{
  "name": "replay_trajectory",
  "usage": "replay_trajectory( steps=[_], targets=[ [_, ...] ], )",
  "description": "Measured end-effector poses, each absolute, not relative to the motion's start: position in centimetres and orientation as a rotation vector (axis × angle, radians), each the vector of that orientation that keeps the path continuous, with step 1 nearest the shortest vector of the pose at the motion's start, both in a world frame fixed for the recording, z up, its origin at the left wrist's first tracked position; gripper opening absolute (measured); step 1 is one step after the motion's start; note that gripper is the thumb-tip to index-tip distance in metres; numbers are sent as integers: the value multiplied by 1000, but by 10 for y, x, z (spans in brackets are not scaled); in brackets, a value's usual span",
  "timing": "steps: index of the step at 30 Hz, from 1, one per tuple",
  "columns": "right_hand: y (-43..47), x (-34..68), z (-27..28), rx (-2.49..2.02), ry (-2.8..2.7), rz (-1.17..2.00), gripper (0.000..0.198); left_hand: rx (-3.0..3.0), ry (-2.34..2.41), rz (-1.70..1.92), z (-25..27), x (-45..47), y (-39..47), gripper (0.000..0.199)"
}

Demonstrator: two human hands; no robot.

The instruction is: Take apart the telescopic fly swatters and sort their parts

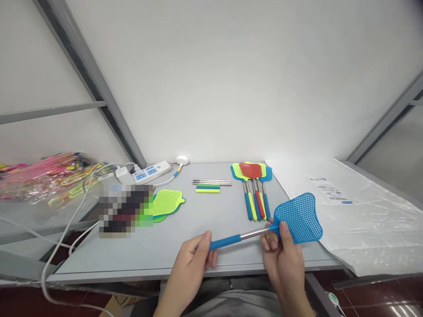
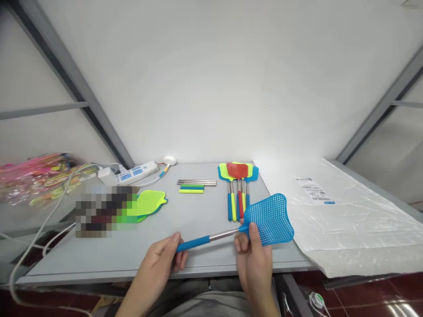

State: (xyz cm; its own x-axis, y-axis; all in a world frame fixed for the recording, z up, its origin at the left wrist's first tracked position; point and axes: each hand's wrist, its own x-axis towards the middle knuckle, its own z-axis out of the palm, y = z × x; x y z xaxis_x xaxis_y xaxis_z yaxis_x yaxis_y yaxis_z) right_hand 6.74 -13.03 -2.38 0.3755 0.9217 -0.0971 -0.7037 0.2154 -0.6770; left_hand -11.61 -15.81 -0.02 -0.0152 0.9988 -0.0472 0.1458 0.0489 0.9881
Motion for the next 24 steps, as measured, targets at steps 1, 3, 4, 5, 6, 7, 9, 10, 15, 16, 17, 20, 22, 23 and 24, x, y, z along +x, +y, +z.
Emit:
replay_trajectory(
  steps=[1, 3, 4, 5, 6, 7, 9, 10, 15, 16, 17, 20, 22, 23, 24],
  targets=[
    [-129, 69, -24, -716, -361, 1175, 20, 1363, 1330, 1037, 3, -117, -160, 53],
    [-129, 71, -25, -718, -397, 1196, 21, 1491, 1314, 930, 9, -116, -164, 48],
    [-129, 71, -26, -719, -431, 1202, 23, 1533, 1314, 879, 11, -113, -165, 46],
    [-130, 71, -28, -718, -470, 1207, 25, 1571, 1314, 827, 12, -110, -167, 44],
    [-131, 70, -30, -720, -510, 1214, 26, 1608, 1315, 782, 13, -106, -168, 42],
    [-132, 70, -33, -727, -550, 1222, 28, 1647, 1304, 740, 12, -102, -168, 40],
    [-133, 70, -38, -755, -621, 1230, 29, 1703, 1256, 683, 10, -90, -169, 38],
    [-134, 70, -40, -784, -666, 1238, 30, 1702, 1224, 675, 8, -84, -170, 37],
    [-137, 69, -36, -950, -1048, 1228, 34, 1446, 1117, 844, 2, -57, -162, 40],
    [-137, 67, -34, -958, -1112, 1180, 33, 1402, 1107, 901, 3, -53, -157, 41],
    [-138, 65, -32, -959, -1161, 1126, 32, 1380, 1106, 963, 6, -50, -150, 41],
    [-138, 65, -29, -969, -1246, 982, 34, 1494, 1195, 1099, 17, -45, -120, 39],
    [-135, 72, -30, -1039, -1301, 835, 38, 1694, 1351, 1042, 24, -41, -95, 44],
    [-132, 79, -31, -1093, -1331, 728, 39, 1790, 1456, 983, 27, -40, -83, 47],
    [-128, 87, -33, -1155, -1347, 607, 38, 1821, 1512, 955, 29, -38, -72, 49]
  ],
)
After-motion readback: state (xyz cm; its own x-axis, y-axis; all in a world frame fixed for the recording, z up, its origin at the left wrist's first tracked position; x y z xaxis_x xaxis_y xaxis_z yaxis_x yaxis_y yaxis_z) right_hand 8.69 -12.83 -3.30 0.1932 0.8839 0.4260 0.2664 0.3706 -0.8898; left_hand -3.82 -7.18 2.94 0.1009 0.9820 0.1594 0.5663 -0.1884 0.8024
